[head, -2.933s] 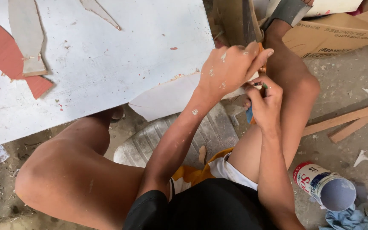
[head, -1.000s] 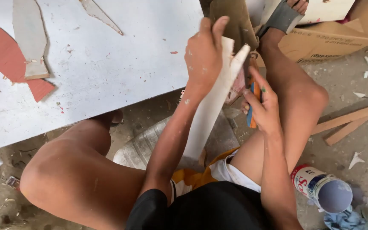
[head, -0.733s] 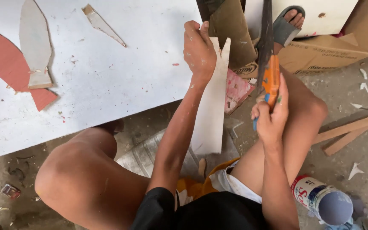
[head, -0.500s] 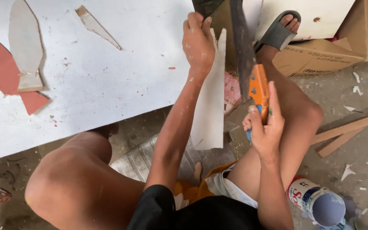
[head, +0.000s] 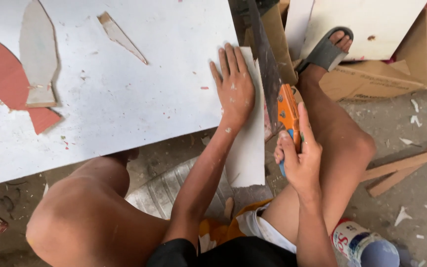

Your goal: The person uses a hand saw to cut a white rectangular board on a white table. They hold the board with their left hand and saw with their right, periodically adjusting the board's position to continue cutting along a marked line.

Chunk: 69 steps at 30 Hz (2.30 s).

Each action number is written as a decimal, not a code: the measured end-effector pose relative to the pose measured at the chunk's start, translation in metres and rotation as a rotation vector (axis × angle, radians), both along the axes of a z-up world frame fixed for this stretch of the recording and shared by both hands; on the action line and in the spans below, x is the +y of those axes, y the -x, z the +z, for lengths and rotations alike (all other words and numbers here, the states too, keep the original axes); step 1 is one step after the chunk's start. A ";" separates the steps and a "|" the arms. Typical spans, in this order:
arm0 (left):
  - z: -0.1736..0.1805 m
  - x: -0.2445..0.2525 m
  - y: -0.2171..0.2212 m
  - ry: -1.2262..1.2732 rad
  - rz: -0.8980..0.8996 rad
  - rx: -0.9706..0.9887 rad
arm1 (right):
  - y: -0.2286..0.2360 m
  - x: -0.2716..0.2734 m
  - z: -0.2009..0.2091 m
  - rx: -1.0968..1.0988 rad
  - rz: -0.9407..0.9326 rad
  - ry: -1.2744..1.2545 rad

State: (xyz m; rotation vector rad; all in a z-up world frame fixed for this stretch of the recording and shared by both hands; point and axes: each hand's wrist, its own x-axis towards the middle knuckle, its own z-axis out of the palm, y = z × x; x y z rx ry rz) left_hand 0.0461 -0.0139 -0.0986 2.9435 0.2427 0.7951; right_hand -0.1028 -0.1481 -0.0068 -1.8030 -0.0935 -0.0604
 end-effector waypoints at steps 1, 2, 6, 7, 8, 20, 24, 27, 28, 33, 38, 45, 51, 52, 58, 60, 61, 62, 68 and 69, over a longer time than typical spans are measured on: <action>0.014 0.001 0.002 0.147 -0.035 0.219 | -0.002 -0.001 0.000 -0.034 -0.007 -0.031; 0.028 0.002 0.005 0.294 -0.073 0.438 | -0.003 -0.001 -0.001 -0.068 -0.013 -0.062; 0.018 0.001 0.004 0.334 -0.084 0.419 | 0.003 -0.002 0.026 -0.030 0.000 0.079; 0.018 0.001 0.004 0.326 -0.088 0.401 | 0.004 -0.002 0.032 -0.063 0.002 0.175; 0.017 0.002 0.003 0.319 -0.092 0.382 | 0.004 -0.002 0.037 -0.097 0.004 0.271; -0.002 -0.004 0.001 0.054 0.011 0.109 | 0.072 -0.003 0.122 -0.037 -0.177 0.786; -0.003 -0.004 0.000 0.089 -0.003 0.119 | 0.072 0.003 0.140 -0.033 -0.202 0.840; -0.001 -0.003 0.001 0.081 0.002 0.161 | 0.065 0.000 0.141 0.012 -0.186 1.088; 0.001 -0.002 0.001 0.082 -0.007 0.173 | 0.061 -0.001 0.138 -0.064 -0.156 1.166; 0.000 0.002 0.002 0.062 -0.044 0.267 | 0.024 0.001 0.162 -0.162 0.060 1.159; -0.002 -0.001 0.002 0.031 -0.014 0.215 | 0.027 -0.007 0.175 -0.085 0.028 1.148; -0.001 0.000 0.003 0.083 -0.020 0.243 | 0.008 0.015 0.178 -0.049 0.026 1.255; 0.003 0.004 0.001 0.077 -0.027 0.263 | -0.065 0.048 0.106 -0.245 -0.052 1.638; 0.003 0.004 -0.001 0.059 -0.014 0.263 | -0.072 0.042 0.104 -0.173 0.038 1.344; -0.001 -0.005 0.002 0.049 0.000 0.215 | -0.061 0.029 0.133 -0.007 0.126 0.998; 0.000 -0.002 0.001 0.043 0.006 0.232 | -0.058 0.026 0.144 -0.002 0.120 1.011; 0.001 -0.002 0.001 0.040 0.004 0.254 | -0.056 0.023 0.148 -0.040 0.155 1.039; 0.001 -0.002 0.001 0.037 0.003 0.276 | -0.055 0.021 0.151 -0.077 0.191 1.068; -0.003 -0.002 -0.001 0.062 0.010 0.228 | -0.065 0.025 0.143 -0.065 0.193 1.067; -0.002 -0.002 -0.002 0.060 0.015 0.234 | -0.069 0.036 0.137 -0.062 0.200 1.064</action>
